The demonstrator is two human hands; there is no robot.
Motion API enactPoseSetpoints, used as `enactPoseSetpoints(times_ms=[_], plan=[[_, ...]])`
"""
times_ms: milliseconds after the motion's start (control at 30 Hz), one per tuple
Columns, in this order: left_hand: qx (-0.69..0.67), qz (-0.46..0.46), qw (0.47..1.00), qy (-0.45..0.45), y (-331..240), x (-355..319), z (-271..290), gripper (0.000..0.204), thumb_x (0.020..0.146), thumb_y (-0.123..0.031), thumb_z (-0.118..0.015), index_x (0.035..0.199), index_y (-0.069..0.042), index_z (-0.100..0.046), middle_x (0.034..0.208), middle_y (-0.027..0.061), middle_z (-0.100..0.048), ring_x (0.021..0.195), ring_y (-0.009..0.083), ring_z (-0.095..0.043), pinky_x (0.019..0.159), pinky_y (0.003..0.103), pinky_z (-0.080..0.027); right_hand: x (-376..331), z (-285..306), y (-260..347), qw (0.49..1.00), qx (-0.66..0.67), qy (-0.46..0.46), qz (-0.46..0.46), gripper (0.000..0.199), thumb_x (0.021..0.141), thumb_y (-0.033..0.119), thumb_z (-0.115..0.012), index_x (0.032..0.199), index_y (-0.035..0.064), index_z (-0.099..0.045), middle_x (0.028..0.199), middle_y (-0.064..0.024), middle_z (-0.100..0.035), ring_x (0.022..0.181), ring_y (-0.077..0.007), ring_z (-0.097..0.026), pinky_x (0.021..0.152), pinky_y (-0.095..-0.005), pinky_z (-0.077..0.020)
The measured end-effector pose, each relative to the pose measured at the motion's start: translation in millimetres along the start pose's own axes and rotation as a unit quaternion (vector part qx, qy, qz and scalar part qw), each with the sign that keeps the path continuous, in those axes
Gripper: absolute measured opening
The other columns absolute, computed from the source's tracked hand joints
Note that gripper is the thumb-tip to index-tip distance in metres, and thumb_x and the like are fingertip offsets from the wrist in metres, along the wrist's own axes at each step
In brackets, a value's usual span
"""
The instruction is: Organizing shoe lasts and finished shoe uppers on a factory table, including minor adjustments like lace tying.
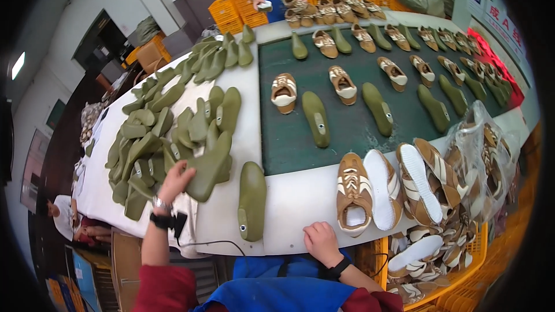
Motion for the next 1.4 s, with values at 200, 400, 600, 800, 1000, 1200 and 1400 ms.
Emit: enactPoseSetpoints(times_ms=[200,400,600,800,1000,1200,1400], plan=[[0.221,-0.023,0.975,-0.033,-17,-152,-38,0.055,0.082,-0.034,-0.063,0.123,-0.001,-0.045,0.059,0.0203,-0.06,0.055,0.04,-0.06,0.05,0.048,-0.047,6,-6,12,0.999,-0.01,0.038,0.012,0.018,0.072,0.007,-0.065,0.09,0.0088,-0.062,0.082,-0.0075,-0.056,0.08,-0.0275,-0.055,0.072,-0.0388,-0.0453],[0.147,-0.049,0.988,0.022,-37,-170,-88,0.062,0.081,-0.031,-0.065,0.128,0.001,-0.039,0.056,0.0184,-0.059,0.052,0.0375,-0.06,0.048,0.045,-0.047,51,-7,66,0.983,0.14,0.115,-0.011,0.042,0.08,0.022,-0.068,0.119,0.0088,-0.055,0.118,-0.0181,-0.049,0.105,-0.0352,-0.052,0.092,-0.0429,-0.0423],[0.039,-0.105,0.977,0.179,-40,-104,-110,0.066,0.081,-0.035,-0.067,0.131,-0.003,-0.039,0.071,0.0219,-0.063,0.069,0.0367,-0.064,0.063,0.043,-0.052,80,-39,69,0.997,0.019,0.068,0.035,0.043,0.08,0.029,-0.069,0.118,0.0106,-0.057,0.129,-0.0232,-0.042,0.122,-0.0489,-0.034,0.102,-0.0505,-0.034],[0.309,-0.09,0.947,0.001,8,18,-109,0.088,0.072,-0.041,-0.073,0.143,-0.021,-0.027,0.139,0.0284,-0.028,0.103,0.0462,-0.054,0.086,0.045,-0.049,85,-45,76,0.997,-0.009,0.07,0.036,0.024,0.078,0.02,-0.067,0.098,0.0089,-0.062,0.127,-0.0223,-0.043,0.122,-0.0489,-0.034,0.102,-0.0506,-0.0347],[0.302,0.081,0.946,0.089,18,33,-111,0.102,0.067,-0.04,-0.074,0.148,-0.03,-0.014,0.137,0.0293,-0.026,0.103,0.047,-0.053,0.092,0.046,-0.047,82,-46,70,0.998,0.011,0.058,0.032,0.022,0.076,0.017,-0.065,0.097,0.0088,-0.062,0.127,-0.0214,-0.043,0.123,-0.0488,-0.034,0.102,-0.0507,-0.0348],[-0.421,0.246,0.837,0.247,55,-29,-96,0.083,0.081,-0.028,-0.058,0.149,-0.022,-0.012,0.139,0.0241,-0.035,0.122,0.0363,-0.046,0.1,0.04,-0.04,83,-46,68,0.998,0.006,0.044,0.037,0.025,0.075,0.017,-0.066,0.099,0.0092,-0.062,0.127,-0.0203,-0.044,0.121,-0.0485,-0.036,0.099,-0.0508,-0.0382],[-0.29,0.055,0.909,0.294,8,-87,-90,0.085,0.083,-0.022,-0.061,0.148,-0.003,-0.009,0.15,0.0224,-0.02,0.138,0.0293,-0.024,0.11,0.034,-0.027,84,-42,73,0.998,0.021,0.06,0.019,0.043,0.077,0.015,-0.065,0.118,0.0069,-0.054,0.129,-0.0226,-0.04,0.125,-0.0484,-0.031,0.105,-0.0505,-0.0315]])
Point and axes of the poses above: each hand's wrist, its own x-axis towards the middle knuckle, its own z-axis out of the back of the hand, y = z × x, the point moved 3 cm from there along x, towards the middle knuckle
